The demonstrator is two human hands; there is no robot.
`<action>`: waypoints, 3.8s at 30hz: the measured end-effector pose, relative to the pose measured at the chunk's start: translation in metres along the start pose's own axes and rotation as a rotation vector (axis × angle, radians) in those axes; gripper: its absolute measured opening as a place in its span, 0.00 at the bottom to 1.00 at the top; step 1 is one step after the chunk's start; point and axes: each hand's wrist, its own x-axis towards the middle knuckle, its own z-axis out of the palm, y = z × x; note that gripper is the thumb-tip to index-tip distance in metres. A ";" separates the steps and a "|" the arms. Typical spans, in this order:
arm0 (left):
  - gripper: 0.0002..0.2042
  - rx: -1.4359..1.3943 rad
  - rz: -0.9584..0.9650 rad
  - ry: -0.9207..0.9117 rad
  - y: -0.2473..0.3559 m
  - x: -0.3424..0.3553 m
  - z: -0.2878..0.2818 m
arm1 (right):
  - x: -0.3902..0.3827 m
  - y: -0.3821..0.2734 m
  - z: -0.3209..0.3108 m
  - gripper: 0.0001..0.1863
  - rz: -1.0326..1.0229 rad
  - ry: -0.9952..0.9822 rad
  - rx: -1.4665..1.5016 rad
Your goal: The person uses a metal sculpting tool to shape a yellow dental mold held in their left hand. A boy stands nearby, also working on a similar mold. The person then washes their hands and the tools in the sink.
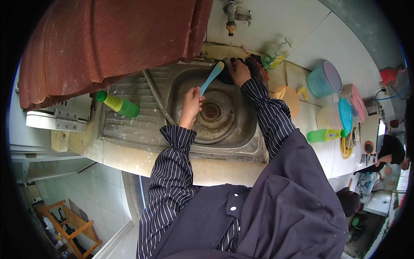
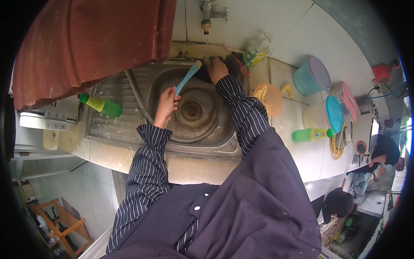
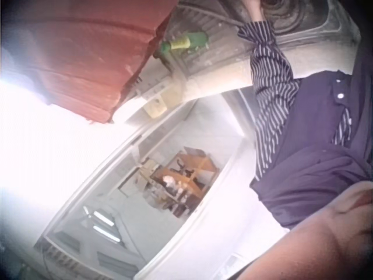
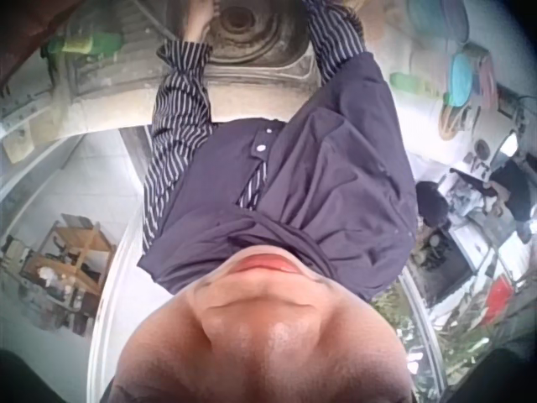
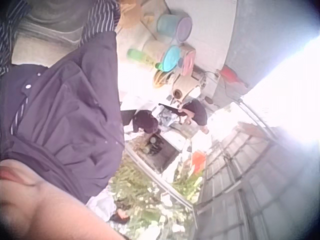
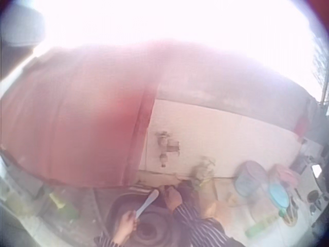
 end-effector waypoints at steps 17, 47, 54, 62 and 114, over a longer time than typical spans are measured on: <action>0.12 -0.051 -0.055 0.091 -0.007 0.008 -0.004 | -0.047 0.006 0.082 0.20 -0.436 -0.559 0.231; 0.17 -1.147 -0.732 -0.357 -0.050 0.049 0.042 | 0.019 0.006 0.017 0.16 0.510 -0.228 1.144; 0.23 -1.006 -0.609 -0.348 -0.045 0.041 0.047 | 0.017 0.013 0.024 0.14 0.515 -0.252 1.275; 0.18 -0.366 -0.265 -0.063 -0.043 0.029 0.062 | 0.014 -0.022 0.005 0.14 0.349 -0.400 1.221; 0.09 0.156 0.008 0.071 -0.004 0.041 -0.023 | 0.028 -0.010 -0.062 0.13 -0.606 -0.388 -0.018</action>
